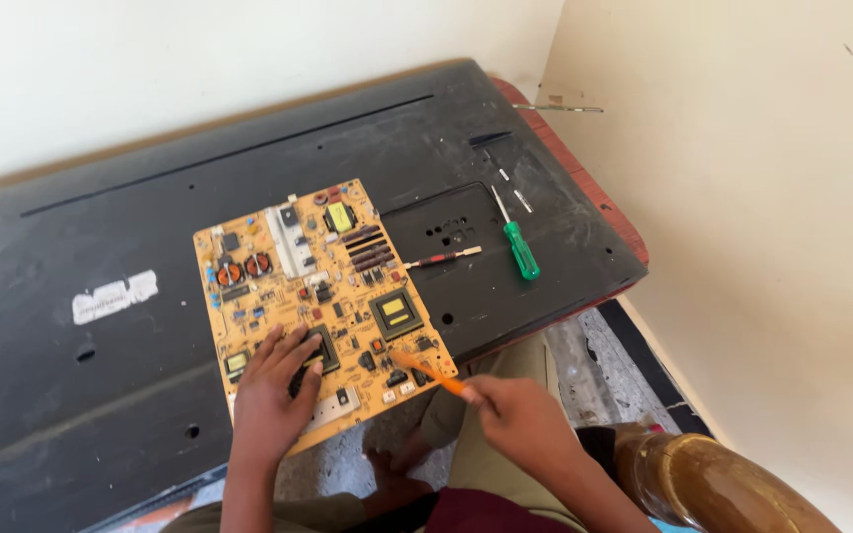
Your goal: The person cleans a circuit board by brushing its surface with a toothbrush, then flips it over and uses a screwdriver to scrape the back side. The board is placed on a black work surface.
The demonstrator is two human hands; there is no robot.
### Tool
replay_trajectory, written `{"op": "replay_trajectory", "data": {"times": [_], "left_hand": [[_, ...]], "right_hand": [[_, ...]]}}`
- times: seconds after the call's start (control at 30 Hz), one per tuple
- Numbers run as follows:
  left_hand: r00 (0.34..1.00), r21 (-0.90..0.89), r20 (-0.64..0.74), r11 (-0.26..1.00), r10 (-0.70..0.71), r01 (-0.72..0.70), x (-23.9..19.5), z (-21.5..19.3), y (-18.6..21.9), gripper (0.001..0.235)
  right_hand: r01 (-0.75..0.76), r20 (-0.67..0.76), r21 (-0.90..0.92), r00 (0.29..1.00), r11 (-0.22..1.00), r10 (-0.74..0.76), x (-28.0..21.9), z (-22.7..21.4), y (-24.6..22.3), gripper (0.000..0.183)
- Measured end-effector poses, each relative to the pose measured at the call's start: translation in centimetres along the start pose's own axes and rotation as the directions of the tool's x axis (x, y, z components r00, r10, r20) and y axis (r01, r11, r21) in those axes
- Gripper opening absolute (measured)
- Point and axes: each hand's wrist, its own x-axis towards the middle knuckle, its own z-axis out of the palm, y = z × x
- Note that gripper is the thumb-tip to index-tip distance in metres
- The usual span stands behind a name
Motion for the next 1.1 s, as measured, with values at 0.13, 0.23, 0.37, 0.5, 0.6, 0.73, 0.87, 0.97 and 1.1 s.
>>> {"op": "replay_trajectory", "data": {"times": [0.13,0.23,0.37,0.5,0.6,0.73,0.87,0.97,1.1], "left_hand": [[1.000,-0.001,0.000,1.000,-0.004,0.004,0.2,-0.3,0.2,0.035],[1.000,-0.001,0.011,1.000,-0.012,0.012,0.2,-0.4,0.4,0.036],[1.000,-0.004,-0.003,1.000,-0.015,0.015,0.2,-0.2,0.7,0.035],[1.000,0.002,0.007,1.000,-0.029,0.029,0.3,-0.6,0.5,0.037],[1.000,0.001,-0.026,1.000,-0.014,0.015,0.1,-0.1,0.7,0.035],[1.000,0.009,-0.011,1.000,-0.026,0.026,0.3,-0.4,0.4,0.034],[1.000,0.017,0.003,1.000,-0.022,0.021,0.2,-0.1,0.6,0.035],[0.999,0.018,0.015,0.999,-0.037,0.037,0.2,-0.4,0.5,0.036],[0.999,0.005,0.014,0.999,-0.031,0.031,0.2,-0.2,0.6,0.037]], "right_hand": [[-0.117,0.089,-0.148,0.987,0.982,0.131,0.7,-0.7,-1.3,0.026],[0.041,0.076,-0.006,0.996,0.999,-0.041,0.8,-1.0,-2.2,0.052],[-0.079,0.038,-0.170,0.996,0.982,0.086,2.7,-0.5,-2.8,0.052],[-0.001,-0.017,-0.015,1.000,1.000,0.001,4.5,0.7,-2.7,0.045],[0.136,-0.027,0.005,0.990,0.991,-0.136,5.2,0.6,-1.7,0.050],[-0.035,0.055,-0.073,0.998,0.997,0.039,6.5,0.9,-1.4,0.043],[0.084,-0.048,0.017,0.995,0.996,-0.083,6.9,1.8,-1.1,0.050],[-0.041,0.002,0.002,0.999,0.999,0.041,6.7,2.9,-1.4,0.043],[0.014,-0.036,0.009,0.999,1.000,-0.014,6.9,2.6,-1.4,0.046]]}}
